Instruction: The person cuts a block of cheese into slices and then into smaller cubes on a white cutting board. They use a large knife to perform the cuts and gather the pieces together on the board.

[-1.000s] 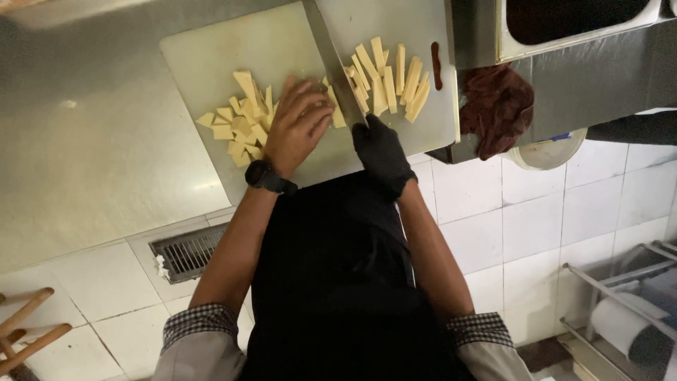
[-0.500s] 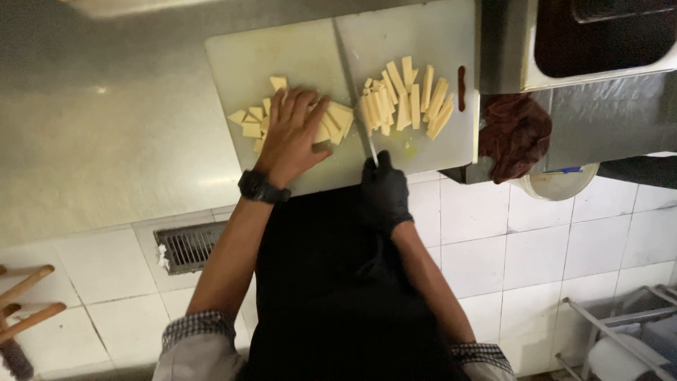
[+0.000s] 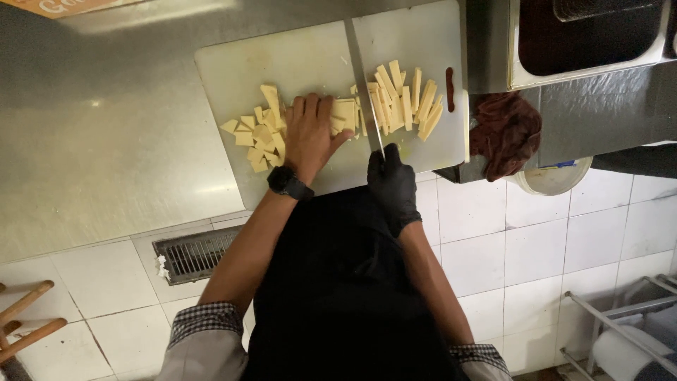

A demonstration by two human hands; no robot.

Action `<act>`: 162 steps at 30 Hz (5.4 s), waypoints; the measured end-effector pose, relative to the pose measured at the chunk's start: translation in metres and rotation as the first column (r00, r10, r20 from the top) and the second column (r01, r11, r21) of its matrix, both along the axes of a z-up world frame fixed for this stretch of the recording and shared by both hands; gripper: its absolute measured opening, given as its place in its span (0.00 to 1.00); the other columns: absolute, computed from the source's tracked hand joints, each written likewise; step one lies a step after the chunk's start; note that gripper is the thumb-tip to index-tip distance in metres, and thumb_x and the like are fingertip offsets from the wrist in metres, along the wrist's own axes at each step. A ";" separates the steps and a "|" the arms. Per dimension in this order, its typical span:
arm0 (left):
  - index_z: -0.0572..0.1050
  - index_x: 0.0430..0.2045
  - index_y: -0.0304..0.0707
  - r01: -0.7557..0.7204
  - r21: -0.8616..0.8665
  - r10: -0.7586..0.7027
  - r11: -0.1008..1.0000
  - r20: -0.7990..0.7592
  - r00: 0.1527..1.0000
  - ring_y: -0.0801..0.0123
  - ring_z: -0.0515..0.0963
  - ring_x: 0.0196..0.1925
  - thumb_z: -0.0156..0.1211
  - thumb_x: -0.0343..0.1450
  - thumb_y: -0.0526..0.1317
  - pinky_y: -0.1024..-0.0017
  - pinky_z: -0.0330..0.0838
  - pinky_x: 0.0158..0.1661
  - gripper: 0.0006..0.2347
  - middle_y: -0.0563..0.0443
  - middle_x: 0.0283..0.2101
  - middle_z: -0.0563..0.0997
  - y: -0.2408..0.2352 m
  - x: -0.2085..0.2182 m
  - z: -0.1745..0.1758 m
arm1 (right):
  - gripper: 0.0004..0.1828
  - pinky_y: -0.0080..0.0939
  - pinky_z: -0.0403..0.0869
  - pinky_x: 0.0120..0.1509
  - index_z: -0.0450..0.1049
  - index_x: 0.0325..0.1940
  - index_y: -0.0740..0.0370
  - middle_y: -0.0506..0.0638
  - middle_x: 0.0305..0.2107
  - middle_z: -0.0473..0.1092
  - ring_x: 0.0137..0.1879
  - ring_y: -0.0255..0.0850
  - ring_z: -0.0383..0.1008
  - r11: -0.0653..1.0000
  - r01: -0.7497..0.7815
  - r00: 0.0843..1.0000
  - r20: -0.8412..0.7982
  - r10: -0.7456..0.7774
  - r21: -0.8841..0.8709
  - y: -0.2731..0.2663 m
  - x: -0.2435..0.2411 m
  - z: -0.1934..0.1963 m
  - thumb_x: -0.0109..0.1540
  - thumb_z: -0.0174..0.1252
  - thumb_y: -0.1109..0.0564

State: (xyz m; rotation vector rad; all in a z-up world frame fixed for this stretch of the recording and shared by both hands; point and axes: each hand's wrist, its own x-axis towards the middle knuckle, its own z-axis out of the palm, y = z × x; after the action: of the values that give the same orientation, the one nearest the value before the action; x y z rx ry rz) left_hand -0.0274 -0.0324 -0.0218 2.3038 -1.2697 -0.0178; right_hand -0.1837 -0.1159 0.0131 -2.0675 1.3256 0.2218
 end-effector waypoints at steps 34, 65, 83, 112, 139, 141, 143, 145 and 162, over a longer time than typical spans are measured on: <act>0.69 0.47 0.30 0.257 0.124 -0.234 0.958 -0.174 0.956 0.54 0.67 0.44 0.68 0.57 0.33 0.63 0.60 0.49 0.24 0.42 0.40 0.68 0.038 0.020 0.019 | 0.18 0.64 0.72 0.31 0.71 0.47 0.66 0.70 0.27 0.71 0.34 0.66 0.73 0.901 -0.340 0.927 0.067 0.370 -0.271 -0.020 0.021 -0.013 0.61 0.49 0.49; 0.70 0.27 0.30 -0.333 -0.062 0.258 0.941 -0.508 0.822 0.44 0.78 0.30 0.56 0.71 0.48 0.57 0.72 0.30 0.16 0.35 0.26 0.75 0.021 -0.002 0.041 | 0.26 0.64 0.71 0.38 0.70 0.48 0.64 0.64 0.27 0.73 0.40 0.63 0.73 0.991 -0.128 0.962 0.250 0.113 0.044 0.001 0.000 -0.028 0.57 0.54 0.41; 0.68 0.45 0.30 -0.256 -0.210 0.040 0.944 -0.694 0.719 0.42 0.78 0.38 0.61 0.67 0.32 0.65 0.79 0.31 0.14 0.38 0.42 0.69 0.026 0.001 0.026 | 0.27 0.61 0.71 0.43 0.68 0.52 0.60 0.61 0.25 0.73 0.41 0.57 0.74 0.994 -0.004 1.000 0.021 0.002 0.106 -0.001 0.001 -0.019 0.59 0.47 0.38; 0.69 0.43 0.27 -0.404 -0.197 0.039 0.893 -0.861 0.506 0.63 0.79 0.25 0.57 0.69 0.31 0.73 0.80 0.24 0.11 0.36 0.30 0.73 0.020 -0.005 0.019 | 0.22 0.63 0.72 0.36 0.67 0.50 0.66 0.70 0.23 0.71 0.35 0.64 0.74 0.984 -0.157 0.987 0.003 0.158 -0.088 0.015 0.018 -0.010 0.63 0.45 0.46; 0.65 0.37 0.24 -0.334 -0.153 0.078 0.930 -0.806 0.587 0.61 0.79 0.25 0.55 0.70 0.33 0.70 0.78 0.21 0.09 0.37 0.29 0.73 0.018 -0.003 0.021 | 0.25 0.64 0.73 0.36 0.69 0.48 0.64 0.71 0.26 0.71 0.39 0.67 0.73 0.986 -0.163 0.985 0.056 0.161 0.037 -0.004 0.032 -0.057 0.63 0.41 0.41; 0.65 0.37 0.24 -0.308 -0.171 0.068 0.936 -0.770 0.635 0.60 0.80 0.25 0.55 0.70 0.32 0.69 0.78 0.20 0.08 0.38 0.29 0.73 0.016 -0.004 0.021 | 0.26 0.65 0.72 0.36 0.69 0.49 0.67 0.72 0.27 0.71 0.39 0.69 0.72 0.988 -0.149 0.978 0.154 0.143 0.032 -0.012 0.039 -0.041 0.63 0.43 0.42; 0.65 0.38 0.26 -0.370 -0.145 0.088 0.918 -0.833 0.546 0.64 0.79 0.26 0.57 0.69 0.33 0.72 0.79 0.23 0.10 0.38 0.30 0.73 0.016 -0.007 0.024 | 0.24 0.65 0.72 0.37 0.69 0.50 0.66 0.72 0.27 0.71 0.40 0.66 0.73 0.984 -0.176 0.979 0.104 0.177 -0.024 -0.009 0.045 0.006 0.63 0.45 0.44; 0.65 0.38 0.25 -0.396 -0.143 0.106 0.907 -0.833 0.544 0.63 0.79 0.26 0.57 0.69 0.34 0.71 0.78 0.23 0.11 0.38 0.30 0.73 0.018 -0.009 0.025 | 0.25 0.64 0.72 0.37 0.69 0.51 0.64 0.72 0.27 0.71 0.40 0.66 0.73 0.983 -0.182 0.982 0.053 0.183 -0.031 -0.005 0.041 0.023 0.63 0.43 0.42; 0.68 0.36 0.25 -0.431 -0.155 0.171 0.889 -0.760 0.627 0.52 0.80 0.27 0.55 0.69 0.31 0.64 0.75 0.24 0.07 0.34 0.29 0.75 0.015 -0.011 0.025 | 0.23 0.63 0.73 0.37 0.68 0.49 0.62 0.71 0.25 0.71 0.38 0.66 0.74 0.978 -0.208 0.978 -0.012 0.208 0.034 0.010 0.034 -0.025 0.62 0.42 0.43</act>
State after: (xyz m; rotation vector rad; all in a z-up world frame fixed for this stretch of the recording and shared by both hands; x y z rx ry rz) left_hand -0.0380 -0.0174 0.0027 1.8632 -0.4048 -0.5282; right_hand -0.1493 -0.1056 -0.0119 -2.1807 1.1060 0.3491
